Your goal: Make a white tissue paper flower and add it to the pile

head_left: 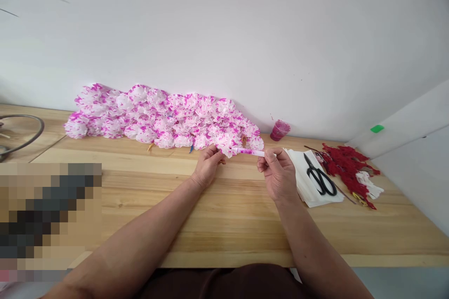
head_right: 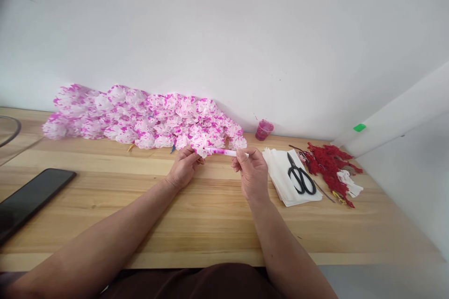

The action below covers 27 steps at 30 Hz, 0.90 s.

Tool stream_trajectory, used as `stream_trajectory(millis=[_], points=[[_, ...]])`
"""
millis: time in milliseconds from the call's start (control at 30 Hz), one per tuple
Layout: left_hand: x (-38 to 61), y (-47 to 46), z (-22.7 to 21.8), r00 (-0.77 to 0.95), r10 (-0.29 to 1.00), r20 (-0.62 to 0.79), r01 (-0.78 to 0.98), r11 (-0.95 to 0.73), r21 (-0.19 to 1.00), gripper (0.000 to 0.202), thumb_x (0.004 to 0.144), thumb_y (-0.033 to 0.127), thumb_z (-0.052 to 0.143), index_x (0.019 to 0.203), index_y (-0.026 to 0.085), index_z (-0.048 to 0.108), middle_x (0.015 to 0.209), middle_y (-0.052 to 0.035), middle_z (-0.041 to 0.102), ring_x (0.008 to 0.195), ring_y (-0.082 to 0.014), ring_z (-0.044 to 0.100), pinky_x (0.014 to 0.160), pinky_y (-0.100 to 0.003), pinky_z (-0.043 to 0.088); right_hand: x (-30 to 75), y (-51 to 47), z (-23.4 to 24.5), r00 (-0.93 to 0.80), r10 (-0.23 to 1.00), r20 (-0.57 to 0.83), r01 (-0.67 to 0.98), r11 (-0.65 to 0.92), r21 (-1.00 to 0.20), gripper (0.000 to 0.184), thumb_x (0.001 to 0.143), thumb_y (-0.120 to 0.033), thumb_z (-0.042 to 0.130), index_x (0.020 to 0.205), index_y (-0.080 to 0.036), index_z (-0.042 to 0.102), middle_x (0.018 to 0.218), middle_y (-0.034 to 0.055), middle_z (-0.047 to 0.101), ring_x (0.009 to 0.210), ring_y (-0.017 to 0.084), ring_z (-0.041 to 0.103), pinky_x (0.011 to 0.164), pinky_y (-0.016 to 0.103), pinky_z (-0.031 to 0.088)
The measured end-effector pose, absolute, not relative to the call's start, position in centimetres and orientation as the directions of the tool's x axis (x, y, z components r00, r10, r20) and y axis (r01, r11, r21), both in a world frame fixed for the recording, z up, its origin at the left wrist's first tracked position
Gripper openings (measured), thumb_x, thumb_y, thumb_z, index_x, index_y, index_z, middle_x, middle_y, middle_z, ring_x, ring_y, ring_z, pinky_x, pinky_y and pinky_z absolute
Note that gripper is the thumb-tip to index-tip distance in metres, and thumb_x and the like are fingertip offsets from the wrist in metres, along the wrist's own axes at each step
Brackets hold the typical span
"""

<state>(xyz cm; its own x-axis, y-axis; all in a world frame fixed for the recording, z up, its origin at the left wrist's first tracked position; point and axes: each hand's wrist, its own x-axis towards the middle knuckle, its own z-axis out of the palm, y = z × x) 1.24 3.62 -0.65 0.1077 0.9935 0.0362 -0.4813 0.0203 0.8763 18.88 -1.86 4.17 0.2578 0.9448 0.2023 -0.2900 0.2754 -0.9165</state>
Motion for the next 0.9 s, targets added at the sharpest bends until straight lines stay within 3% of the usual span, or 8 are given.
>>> stream_trajectory(millis=[200,533,767,900], points=[[1.2,3.6,-0.8,0.145,0.989,0.003,-0.513,0.073,0.855,0.017,0.062,0.027,0.073,0.069,0.017,0.061,0.059,0.0015,0.058,0.057,-0.0104,0.050,0.060,-0.024,0.040,19.2,-1.6,4.2,0.268,0.949,0.167,-0.368,0.261,-0.892,0.024,0.078,-0.038,0.081,0.075,-0.023,0.063,0.062,-0.0034,0.062,0.057,0.010,0.053,0.053,0.023,0.040],[1.3,3.7,-1.0,0.190,0.982,-0.006,-0.576,0.117,0.809,0.017,0.063,0.027,0.075,0.068,0.016,0.062,0.059,0.0001,0.058,0.058,-0.0110,0.051,0.060,-0.024,0.041,18.9,-1.5,4.0,0.206,0.979,-0.015,-0.441,0.079,-0.894,0.034,0.068,-0.041,0.086,0.072,-0.021,0.059,0.062,-0.0039,0.060,0.055,0.008,0.050,0.049,0.020,0.039],[1.1,3.8,-1.0,0.204,0.979,0.012,-0.569,0.109,0.815,0.017,0.064,0.028,0.075,0.068,0.016,0.063,0.060,-0.0008,0.058,0.059,-0.0115,0.051,0.061,-0.025,0.042,21.4,-0.2,5.0,0.415,0.903,-0.109,-0.547,0.152,-0.823,0.048,0.064,-0.054,0.085,0.070,-0.022,0.051,0.060,-0.0064,0.054,0.052,0.008,0.050,0.044,0.022,0.040],[1.2,3.8,-1.0,0.209,0.978,0.012,-0.572,0.112,0.813,0.017,0.064,0.027,0.075,0.067,0.017,0.062,0.059,-0.0002,0.058,0.059,-0.0111,0.051,0.061,-0.024,0.042,23.4,0.0,6.4,0.513,0.854,-0.086,-0.527,0.235,-0.817,0.047,0.065,-0.052,0.085,0.072,-0.022,0.051,0.059,-0.0083,0.053,0.050,0.007,0.050,0.044,0.022,0.041]])
